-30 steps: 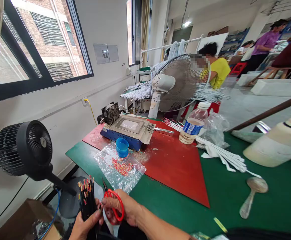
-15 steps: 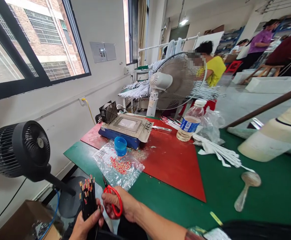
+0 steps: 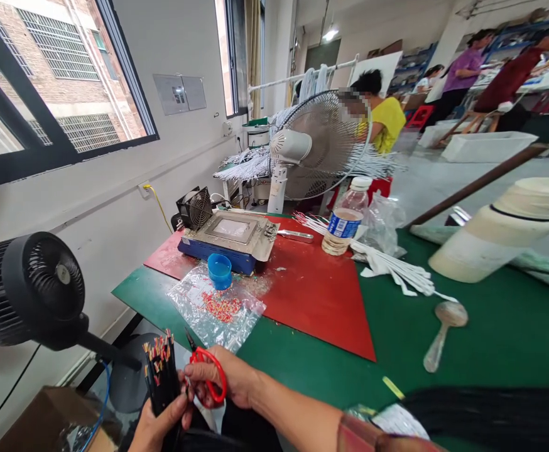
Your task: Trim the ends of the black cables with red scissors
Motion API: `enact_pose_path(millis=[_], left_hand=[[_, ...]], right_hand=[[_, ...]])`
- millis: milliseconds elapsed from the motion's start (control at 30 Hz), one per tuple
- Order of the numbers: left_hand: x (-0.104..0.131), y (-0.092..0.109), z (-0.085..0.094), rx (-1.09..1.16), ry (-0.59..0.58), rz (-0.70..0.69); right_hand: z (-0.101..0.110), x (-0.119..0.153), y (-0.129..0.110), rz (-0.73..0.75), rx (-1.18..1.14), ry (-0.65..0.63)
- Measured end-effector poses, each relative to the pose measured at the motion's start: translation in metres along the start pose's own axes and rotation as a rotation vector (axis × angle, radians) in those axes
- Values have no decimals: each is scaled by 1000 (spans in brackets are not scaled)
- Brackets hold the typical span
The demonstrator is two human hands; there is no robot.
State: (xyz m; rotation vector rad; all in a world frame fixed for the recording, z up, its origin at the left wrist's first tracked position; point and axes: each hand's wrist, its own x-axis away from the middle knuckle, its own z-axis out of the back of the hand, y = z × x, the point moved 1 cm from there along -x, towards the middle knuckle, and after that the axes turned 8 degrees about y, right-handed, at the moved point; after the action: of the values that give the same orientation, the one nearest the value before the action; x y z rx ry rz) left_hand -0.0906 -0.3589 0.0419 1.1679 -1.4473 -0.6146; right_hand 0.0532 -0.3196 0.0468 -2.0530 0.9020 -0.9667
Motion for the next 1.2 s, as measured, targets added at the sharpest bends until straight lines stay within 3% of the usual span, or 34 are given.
enact_pose_path(millis=[300,533,700,1200], left_hand=[[1,3,0,-69,-42,-56],[-2,3,-3,-10,107,-30],[-5,4,0,-50,105,-10],[-10,1,5,23,123,32]], right_hand=[[0,2,-7,-99,18,-33],[1,-1,-2,-9,-3,82],[-1,0,-2,-4,-16,37],[2,-1,-3,38,67,73]])
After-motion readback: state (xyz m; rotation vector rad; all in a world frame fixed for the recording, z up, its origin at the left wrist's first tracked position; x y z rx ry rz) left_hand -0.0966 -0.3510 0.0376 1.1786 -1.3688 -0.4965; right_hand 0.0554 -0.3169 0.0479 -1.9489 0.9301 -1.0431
